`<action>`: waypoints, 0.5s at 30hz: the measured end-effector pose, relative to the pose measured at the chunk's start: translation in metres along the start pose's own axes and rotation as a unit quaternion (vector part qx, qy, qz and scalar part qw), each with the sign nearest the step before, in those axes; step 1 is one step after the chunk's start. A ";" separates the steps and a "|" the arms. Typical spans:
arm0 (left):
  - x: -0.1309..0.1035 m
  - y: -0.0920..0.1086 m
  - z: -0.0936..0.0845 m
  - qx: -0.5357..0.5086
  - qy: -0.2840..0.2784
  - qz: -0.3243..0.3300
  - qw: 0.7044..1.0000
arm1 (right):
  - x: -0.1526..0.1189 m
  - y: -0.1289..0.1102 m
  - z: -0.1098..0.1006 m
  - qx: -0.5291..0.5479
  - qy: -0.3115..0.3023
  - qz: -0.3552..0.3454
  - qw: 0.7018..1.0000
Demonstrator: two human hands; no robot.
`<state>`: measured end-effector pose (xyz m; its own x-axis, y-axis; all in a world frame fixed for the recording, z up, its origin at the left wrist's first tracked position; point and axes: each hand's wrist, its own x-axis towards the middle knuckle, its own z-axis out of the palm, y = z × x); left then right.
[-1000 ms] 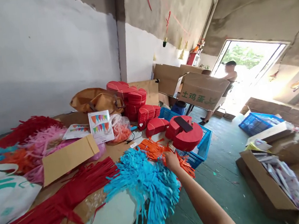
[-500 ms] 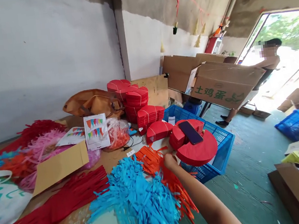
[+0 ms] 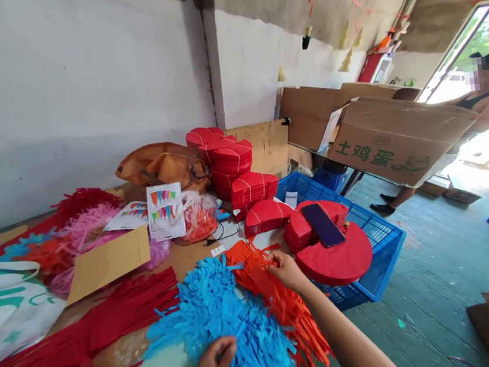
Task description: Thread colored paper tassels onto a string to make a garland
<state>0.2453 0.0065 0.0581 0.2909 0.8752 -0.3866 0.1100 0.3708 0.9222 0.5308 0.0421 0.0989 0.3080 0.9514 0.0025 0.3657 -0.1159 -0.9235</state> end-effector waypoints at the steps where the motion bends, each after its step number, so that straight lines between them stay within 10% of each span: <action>1: 0.016 0.006 0.016 -0.035 0.013 -0.009 0.999 | -0.001 -0.006 -0.002 0.005 -0.004 -0.005 1.000; 8: 0.082 0.045 0.110 -0.275 -0.079 -0.097 0.953 | 0.000 -0.038 -0.016 -0.010 0.016 -0.022 1.000; 12: 0.105 0.080 0.098 -0.397 -0.108 -0.091 0.907 | -0.041 -0.046 -0.004 -0.029 0.127 -0.072 0.989; 15: 0.109 0.103 0.062 -0.464 -0.090 -0.060 0.879 | -0.070 -0.039 0.046 0.031 -0.028 -0.074 0.996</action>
<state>0.3473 0.1211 0.1118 0.4846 0.7797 -0.3965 -0.6476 0.6245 0.4366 0.4549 -0.0067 0.1171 0.2047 0.9713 0.1215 0.3491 0.0435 -0.9361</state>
